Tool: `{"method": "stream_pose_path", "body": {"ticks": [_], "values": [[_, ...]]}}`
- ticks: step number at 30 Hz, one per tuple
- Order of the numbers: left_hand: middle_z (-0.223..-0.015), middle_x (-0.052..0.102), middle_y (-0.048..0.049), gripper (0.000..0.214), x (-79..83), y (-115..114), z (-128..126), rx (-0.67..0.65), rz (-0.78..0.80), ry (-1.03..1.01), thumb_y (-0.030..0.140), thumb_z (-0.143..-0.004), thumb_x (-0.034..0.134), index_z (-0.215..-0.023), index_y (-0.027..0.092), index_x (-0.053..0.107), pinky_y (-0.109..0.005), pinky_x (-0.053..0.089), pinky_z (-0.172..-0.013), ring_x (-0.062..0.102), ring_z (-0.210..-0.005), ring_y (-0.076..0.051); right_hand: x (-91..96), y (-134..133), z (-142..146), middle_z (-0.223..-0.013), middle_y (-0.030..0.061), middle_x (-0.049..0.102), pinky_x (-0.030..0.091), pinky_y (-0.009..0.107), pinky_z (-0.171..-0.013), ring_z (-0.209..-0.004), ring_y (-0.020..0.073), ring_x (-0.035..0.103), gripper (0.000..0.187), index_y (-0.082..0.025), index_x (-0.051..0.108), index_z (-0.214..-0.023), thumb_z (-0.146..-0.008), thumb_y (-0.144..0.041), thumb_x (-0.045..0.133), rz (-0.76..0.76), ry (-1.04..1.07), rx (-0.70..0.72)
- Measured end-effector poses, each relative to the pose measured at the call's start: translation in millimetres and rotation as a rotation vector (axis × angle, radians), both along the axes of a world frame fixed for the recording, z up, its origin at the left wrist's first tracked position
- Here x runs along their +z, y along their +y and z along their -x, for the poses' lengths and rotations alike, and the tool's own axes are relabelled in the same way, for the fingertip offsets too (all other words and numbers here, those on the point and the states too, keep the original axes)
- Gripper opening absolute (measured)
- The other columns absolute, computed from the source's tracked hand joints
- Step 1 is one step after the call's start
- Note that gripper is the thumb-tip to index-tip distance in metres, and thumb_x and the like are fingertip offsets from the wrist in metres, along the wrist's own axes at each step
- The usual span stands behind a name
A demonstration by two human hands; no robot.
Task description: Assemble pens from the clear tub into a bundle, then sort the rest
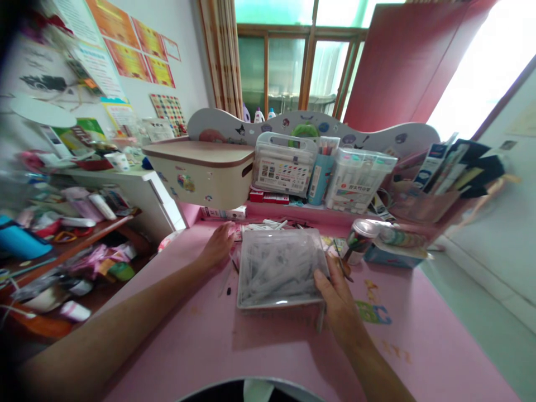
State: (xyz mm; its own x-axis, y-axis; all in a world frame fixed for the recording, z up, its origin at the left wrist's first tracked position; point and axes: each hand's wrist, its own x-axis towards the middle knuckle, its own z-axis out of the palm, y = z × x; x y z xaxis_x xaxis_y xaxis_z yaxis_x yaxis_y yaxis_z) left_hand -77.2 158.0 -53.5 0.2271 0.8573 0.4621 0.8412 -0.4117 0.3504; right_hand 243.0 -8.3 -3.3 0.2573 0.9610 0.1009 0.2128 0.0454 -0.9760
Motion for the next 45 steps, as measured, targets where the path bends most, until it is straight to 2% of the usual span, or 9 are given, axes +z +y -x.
{"method": "stream_pose_path", "body": {"ticks": [5, 9, 17, 24, 28, 33, 37, 42, 45], "values": [[-0.131, 0.057, -0.0232, 0.041, -0.3, 32, -8, 0.219, 0.146, 0.066, 0.021, -0.09, 0.042, -0.127, 0.005, 0.052, -0.046, 0.04, -0.107, 0.05, -0.127, -0.032, -1.6, -2, 4, -0.141, 0.0011, 0.058, 0.031, 0.048, -0.115, -0.138, 0.0312, 0.042, 0.067, -0.032, 0.048, -0.144, -0.083, -0.055, 0.061, -0.015, -0.009, -0.02], [-0.13, 0.057, -0.0184, 0.04, 1.3, 32, -12, 0.287, 0.186, 0.118, 0.027, -0.092, 0.045, -0.127, 0.012, 0.054, -0.045, 0.042, -0.104, 0.052, -0.123, -0.032, -1.9, -2, 4, -0.141, 0.0018, 0.057, 0.028, 0.049, -0.117, -0.138, 0.0314, 0.042, 0.067, -0.032, 0.048, -0.144, -0.082, -0.056, 0.061, -0.032, -0.029, -0.033], [-0.126, 0.055, -0.0173, 0.034, 4.5, 32, -16, 0.366, 0.222, 0.143, 0.033, -0.089, 0.051, -0.118, 0.017, 0.059, -0.048, 0.045, -0.095, 0.052, -0.118, -0.035, -1.2, -1, 1, -0.141, 0.0033, 0.057, 0.027, 0.051, -0.116, -0.139, 0.0322, 0.04, 0.068, -0.031, 0.05, -0.143, -0.082, -0.058, 0.06, -0.033, -0.084, -0.06], [-0.116, 0.064, -0.0151, 0.024, 6.6, 28, -19, 0.299, 0.201, 0.094, 0.025, -0.091, 0.049, -0.11, 0.017, 0.061, -0.045, 0.043, -0.095, 0.053, -0.116, -0.033, 6.3, -5, -9, -0.135, 0.0054, 0.062, 0.032, 0.05, -0.114, -0.135, 0.0333, 0.046, 0.066, -0.028, 0.053, -0.142, -0.082, -0.057, 0.06, 0.037, -0.113, -0.009], [-0.106, 0.068, -0.0103, 0.02, 9.6, 23, -22, 0.173, 0.223, 0.063, 0.015, -0.088, 0.049, -0.101, 0.018, 0.064, -0.037, 0.043, -0.095, 0.059, -0.105, -0.025, 4.1, -5, -10, -0.136, 0.0044, 0.062, 0.033, 0.049, -0.115, -0.137, 0.0334, 0.043, 0.065, -0.03, 0.055, -0.14, -0.081, -0.057, 0.061, 0.039, -0.097, 0.0], [-0.098, 0.071, -0.0064, 0.023, 18.0, 11, -30, 0.023, 0.267, 0.005, 0.008, -0.083, 0.05, -0.093, 0.019, 0.067, -0.032, 0.044, -0.091, 0.061, -0.099, -0.022, 0.0, -5, -4, -0.136, 0.0044, 0.062, 0.035, 0.05, -0.113, -0.137, 0.0323, 0.044, 0.07, -0.03, 0.052, -0.142, -0.08, -0.06, 0.062, 0.054, 0.063, 0.014], [-0.1, 0.072, -0.0056, 0.026, 24.0, 4, -33, -0.029, 0.315, -0.073, 0.008, -0.081, 0.048, -0.092, 0.019, 0.068, -0.03, 0.046, -0.09, 0.063, -0.098, -0.021, 0.6, -5, 1, -0.133, 0.0049, 0.065, 0.039, 0.05, -0.11, -0.133, 0.0329, 0.049, 0.067, -0.03, 0.055, -0.139, -0.079, -0.061, 0.062, 0.088, 0.16, 0.039], [-0.103, 0.073, -0.0061, 0.033, 26.3, 6, -26, -0.003, 0.367, -0.207, 0.011, -0.085, 0.04, -0.1, 0.018, 0.069, -0.031, 0.048, -0.09, 0.065, -0.099, -0.02, -1.1, -2, 0, -0.13, 0.0059, 0.066, 0.047, 0.054, -0.101, -0.121, 0.0354, 0.06, 0.065, -0.03, 0.057, -0.137, -0.081, -0.062, 0.06, 0.078, 0.188, 0.08], [-0.102, 0.073, -0.007, 0.034, 27.5, 6, -20, 0.0, 0.382, -0.285, 0.022, -0.092, 0.037, -0.104, 0.017, 0.068, -0.035, 0.05, -0.09, 0.066, -0.098, -0.021, -0.6, -1, -1, -0.132, 0.0043, 0.065, 0.046, 0.053, -0.103, -0.125, 0.0348, 0.056, 0.062, -0.03, 0.06, -0.134, -0.081, -0.062, 0.06, 0.051, 0.141, 0.042]]}}
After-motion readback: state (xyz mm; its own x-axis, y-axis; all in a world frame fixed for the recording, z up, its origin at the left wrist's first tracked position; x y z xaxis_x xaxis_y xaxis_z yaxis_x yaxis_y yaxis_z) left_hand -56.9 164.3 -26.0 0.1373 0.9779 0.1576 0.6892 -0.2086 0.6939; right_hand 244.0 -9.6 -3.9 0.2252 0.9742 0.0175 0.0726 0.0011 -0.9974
